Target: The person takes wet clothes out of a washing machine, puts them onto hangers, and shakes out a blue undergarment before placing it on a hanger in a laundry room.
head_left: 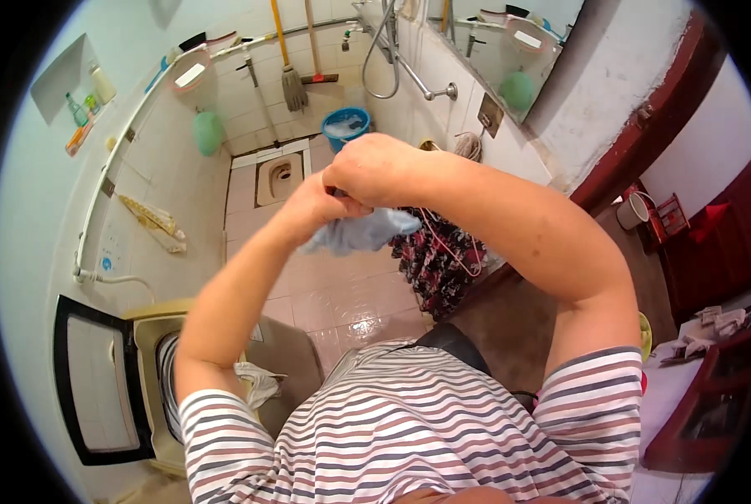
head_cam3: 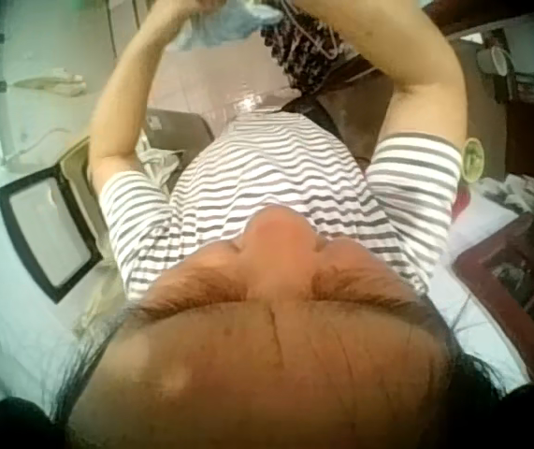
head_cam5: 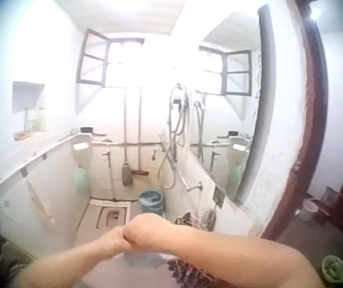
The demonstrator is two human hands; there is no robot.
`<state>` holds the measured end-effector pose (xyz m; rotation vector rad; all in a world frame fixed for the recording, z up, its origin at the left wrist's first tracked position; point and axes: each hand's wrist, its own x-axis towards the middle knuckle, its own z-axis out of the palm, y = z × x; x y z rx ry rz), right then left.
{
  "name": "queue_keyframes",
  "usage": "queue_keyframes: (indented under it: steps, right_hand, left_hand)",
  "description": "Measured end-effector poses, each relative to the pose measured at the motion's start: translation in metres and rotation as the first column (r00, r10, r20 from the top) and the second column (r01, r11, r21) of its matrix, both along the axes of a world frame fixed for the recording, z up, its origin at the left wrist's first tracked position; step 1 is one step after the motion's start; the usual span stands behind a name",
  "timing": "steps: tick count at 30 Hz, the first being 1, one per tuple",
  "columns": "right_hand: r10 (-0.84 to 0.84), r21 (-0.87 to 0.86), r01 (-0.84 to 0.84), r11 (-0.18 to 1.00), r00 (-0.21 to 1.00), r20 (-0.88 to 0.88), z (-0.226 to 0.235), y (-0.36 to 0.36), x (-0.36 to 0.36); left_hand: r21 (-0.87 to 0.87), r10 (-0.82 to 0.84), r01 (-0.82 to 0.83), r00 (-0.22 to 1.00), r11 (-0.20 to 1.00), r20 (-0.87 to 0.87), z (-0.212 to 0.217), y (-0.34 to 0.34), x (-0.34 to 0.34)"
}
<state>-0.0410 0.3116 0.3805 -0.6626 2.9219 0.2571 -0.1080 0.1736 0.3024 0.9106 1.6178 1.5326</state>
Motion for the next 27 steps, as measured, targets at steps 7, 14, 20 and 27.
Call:
queue_keyframes:
  steps: [7,14,20,27]
  right_hand:
    - [-0.757,-0.709,0.408,0.575,0.594,-0.272,-0.136,0.153,0.047]
    - [-0.863,-0.443,0.744,0.500,0.467,-0.190,-0.220,0.164,0.049]
    - [-0.874,-0.694,0.566,0.445,0.443,-0.199,-0.207,0.163,0.044]
    - [-0.679,-0.961,-0.087,-0.263,0.724,0.120,-0.194,0.140,0.046]
  left_hand:
    - [0.158,-0.102,-0.029,0.648,0.987,0.755,-0.139,-0.024,0.050]
    - [-0.062,0.093,-0.159,0.194,0.985,0.977,-0.227,-0.052,0.125]
    - [0.057,0.024,-0.286,0.273,0.957,0.962,-0.204,-0.062,0.090]
    - [0.114,0.190,-0.440,0.588,0.890,0.786,-0.135,-0.057,0.054]
